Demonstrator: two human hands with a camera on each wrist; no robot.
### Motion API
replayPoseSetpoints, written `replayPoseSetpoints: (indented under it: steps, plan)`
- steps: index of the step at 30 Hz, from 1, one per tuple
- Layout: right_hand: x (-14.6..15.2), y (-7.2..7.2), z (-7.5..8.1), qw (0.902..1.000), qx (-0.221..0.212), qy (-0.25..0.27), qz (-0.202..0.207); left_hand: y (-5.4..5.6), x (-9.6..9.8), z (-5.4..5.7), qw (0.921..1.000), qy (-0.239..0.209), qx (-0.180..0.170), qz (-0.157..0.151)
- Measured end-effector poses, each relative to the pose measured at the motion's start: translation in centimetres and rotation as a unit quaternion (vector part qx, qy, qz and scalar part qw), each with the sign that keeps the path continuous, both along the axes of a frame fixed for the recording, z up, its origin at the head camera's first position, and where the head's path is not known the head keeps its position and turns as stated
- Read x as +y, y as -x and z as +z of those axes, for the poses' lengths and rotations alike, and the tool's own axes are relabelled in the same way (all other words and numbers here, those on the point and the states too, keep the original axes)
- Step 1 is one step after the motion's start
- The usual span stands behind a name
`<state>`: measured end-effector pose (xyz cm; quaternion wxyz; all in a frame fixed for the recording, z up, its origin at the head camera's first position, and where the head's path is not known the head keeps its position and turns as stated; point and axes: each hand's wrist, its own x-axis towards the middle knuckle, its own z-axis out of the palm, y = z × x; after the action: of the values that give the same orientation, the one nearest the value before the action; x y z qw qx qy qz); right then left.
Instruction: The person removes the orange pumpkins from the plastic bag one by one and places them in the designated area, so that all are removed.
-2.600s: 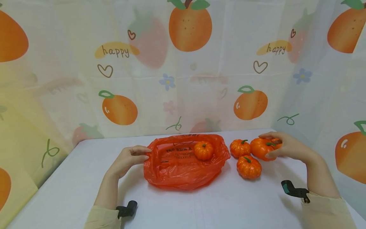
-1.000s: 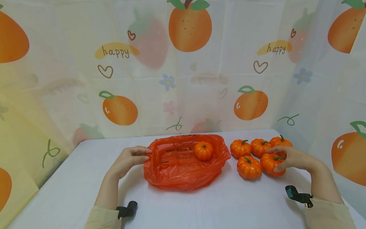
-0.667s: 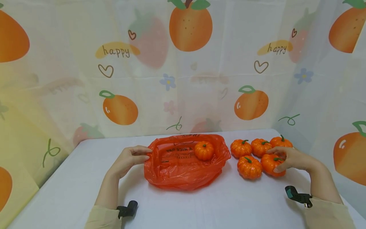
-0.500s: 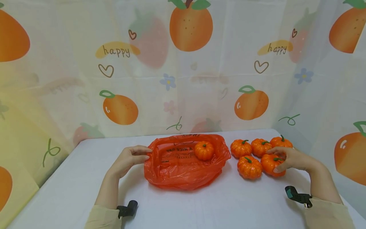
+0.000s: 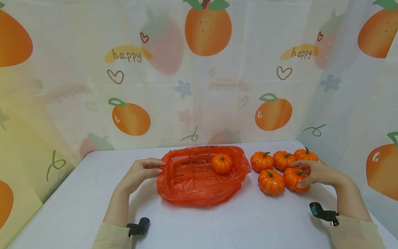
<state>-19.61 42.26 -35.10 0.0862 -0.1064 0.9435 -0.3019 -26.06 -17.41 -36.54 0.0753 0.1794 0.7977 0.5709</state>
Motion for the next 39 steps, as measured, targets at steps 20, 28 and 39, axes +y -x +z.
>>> replayPoseSetpoints:
  steps: [20, 28, 39]
  plan:
    - [-0.3, -0.5, 1.1, 0.9992, 0.006, -0.012, -0.036, -0.1, 0.0, 0.1, 1.0000, -0.004, 0.000, 0.001]
    - [-1.2, -0.1, 2.3, 0.9970, 0.055, -0.014, -0.052, -0.1, 0.0, 0.1, 1.0000, -0.001, -0.002, 0.002]
    - [-4.2, 0.9, 5.7, 0.9921, 0.099, -0.027, -0.072, -0.1, 0.0, 0.0, 1.0000, -0.007, 0.003, -0.003]
